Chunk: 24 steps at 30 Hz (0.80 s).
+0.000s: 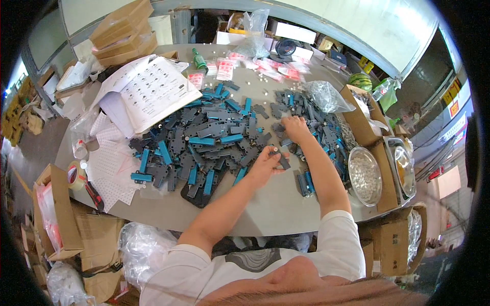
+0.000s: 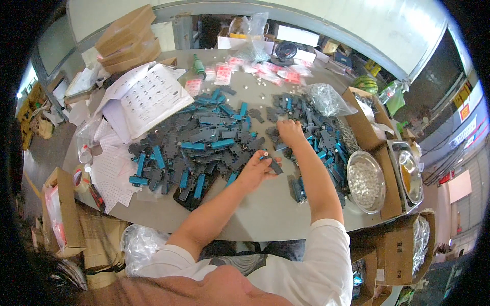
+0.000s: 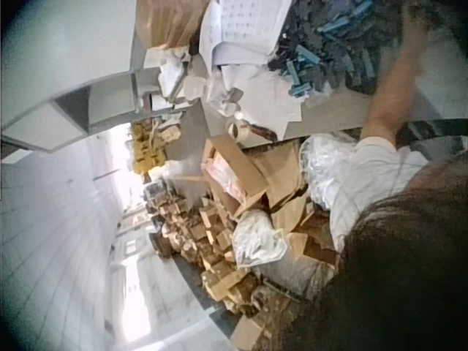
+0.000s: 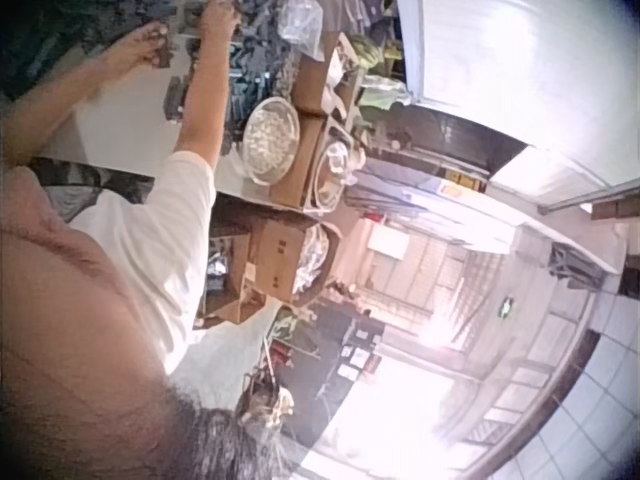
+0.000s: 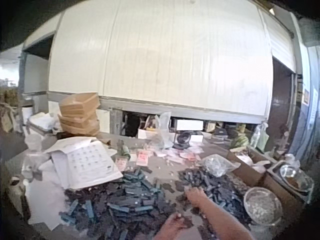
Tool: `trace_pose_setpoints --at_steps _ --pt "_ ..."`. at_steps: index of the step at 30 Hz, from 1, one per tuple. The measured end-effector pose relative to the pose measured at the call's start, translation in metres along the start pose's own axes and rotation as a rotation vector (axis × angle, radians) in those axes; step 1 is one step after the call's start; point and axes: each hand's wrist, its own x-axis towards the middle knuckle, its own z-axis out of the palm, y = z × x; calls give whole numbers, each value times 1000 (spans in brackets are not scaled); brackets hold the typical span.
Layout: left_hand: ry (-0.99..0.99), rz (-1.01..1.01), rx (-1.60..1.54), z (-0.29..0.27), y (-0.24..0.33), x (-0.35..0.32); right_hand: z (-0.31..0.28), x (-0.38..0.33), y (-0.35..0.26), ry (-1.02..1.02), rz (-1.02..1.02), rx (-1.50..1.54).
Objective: The person assembles small blue and grey plastic components by hand. They pick up a blue piece and a grey piece, fit them together, and place the assembled unit on the table. The process is repeated continuously with parts from piles on the table.
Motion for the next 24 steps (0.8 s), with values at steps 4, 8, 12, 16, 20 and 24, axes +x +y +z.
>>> trace_pose_setpoints --at_steps 4,8,12,16,20,24 --pt "35 -124 -93 13 13 -10 0 1 5 -65 46 23" --pt "-36 -135 -151 2 10 -4 -6 3 0 -227 133 93" --pt "-45 -193 -223 -6 7 -1 -10 0 -4 -182 160 208" --pt "-45 -186 -209 4 11 -5 2 0 3 -195 208 246" --pt "-34 -184 -182 6 14 -6 2 -7 0 -71 182 281" --pt "24 -164 -135 11 15 -9 -5 -6 -4 -132 192 269"
